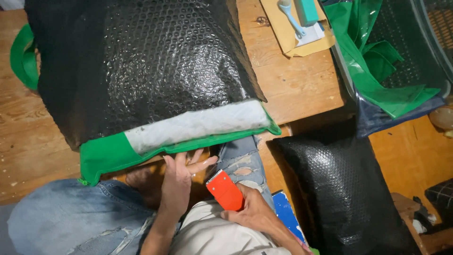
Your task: The person rubs a small blue sponge along the green handles of a tote bag containing a pillow. Then they place a sheet of black bubble wrap over the bag and smooth it down. Finally, they use a red tape dispenser to apply tape to the bubble wrap.
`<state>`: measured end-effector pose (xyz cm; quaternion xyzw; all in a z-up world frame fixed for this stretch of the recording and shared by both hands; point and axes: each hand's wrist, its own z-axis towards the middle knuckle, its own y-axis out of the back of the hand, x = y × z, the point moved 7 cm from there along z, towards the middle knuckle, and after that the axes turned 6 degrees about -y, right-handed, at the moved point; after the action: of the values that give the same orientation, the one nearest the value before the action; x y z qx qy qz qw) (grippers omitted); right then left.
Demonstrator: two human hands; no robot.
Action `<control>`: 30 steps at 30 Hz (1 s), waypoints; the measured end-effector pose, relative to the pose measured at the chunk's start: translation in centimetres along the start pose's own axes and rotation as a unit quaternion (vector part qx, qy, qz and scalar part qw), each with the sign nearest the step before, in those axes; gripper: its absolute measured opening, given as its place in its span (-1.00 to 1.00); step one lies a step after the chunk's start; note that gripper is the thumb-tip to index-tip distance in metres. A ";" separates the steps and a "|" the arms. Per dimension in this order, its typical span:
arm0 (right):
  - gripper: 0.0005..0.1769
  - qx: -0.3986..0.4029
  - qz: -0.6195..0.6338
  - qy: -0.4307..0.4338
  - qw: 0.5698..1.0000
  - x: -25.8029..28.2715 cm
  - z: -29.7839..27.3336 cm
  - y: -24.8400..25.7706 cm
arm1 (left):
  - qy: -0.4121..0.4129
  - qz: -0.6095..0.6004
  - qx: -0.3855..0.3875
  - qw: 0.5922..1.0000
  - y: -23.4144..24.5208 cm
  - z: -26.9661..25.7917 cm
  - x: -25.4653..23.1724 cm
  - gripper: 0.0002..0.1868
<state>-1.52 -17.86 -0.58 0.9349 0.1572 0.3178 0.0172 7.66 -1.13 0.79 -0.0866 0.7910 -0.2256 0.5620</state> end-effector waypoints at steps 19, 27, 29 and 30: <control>-0.66 0.001 -0.007 0.068 0.998 0.4 0.5 -0.2 | 0.042 0.081 -0.084 0.992 0.2 -0.3 0.5 -0.45; -0.69 0.029 0.019 0.029 0.999 2.4 -0.8 0.0 | -0.025 0.260 -0.014 0.965 -2.5 -1.6 -0.6 0.00; -0.71 0.031 0.034 0.037 0.998 1.6 -0.2 -0.1 | -0.054 0.301 -0.008 0.952 -2.2 -1.8 0.4 -0.06; -0.73 0.036 0.050 0.045 0.997 1.3 0.1 -0.2 | -0.082 0.341 -0.004 0.936 -2.1 -1.8 0.7 -0.12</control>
<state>-0.52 -17.32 0.04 0.9262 0.1225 0.3544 -0.0390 5.54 -2.79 1.66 0.1678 0.7249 -0.0092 0.6680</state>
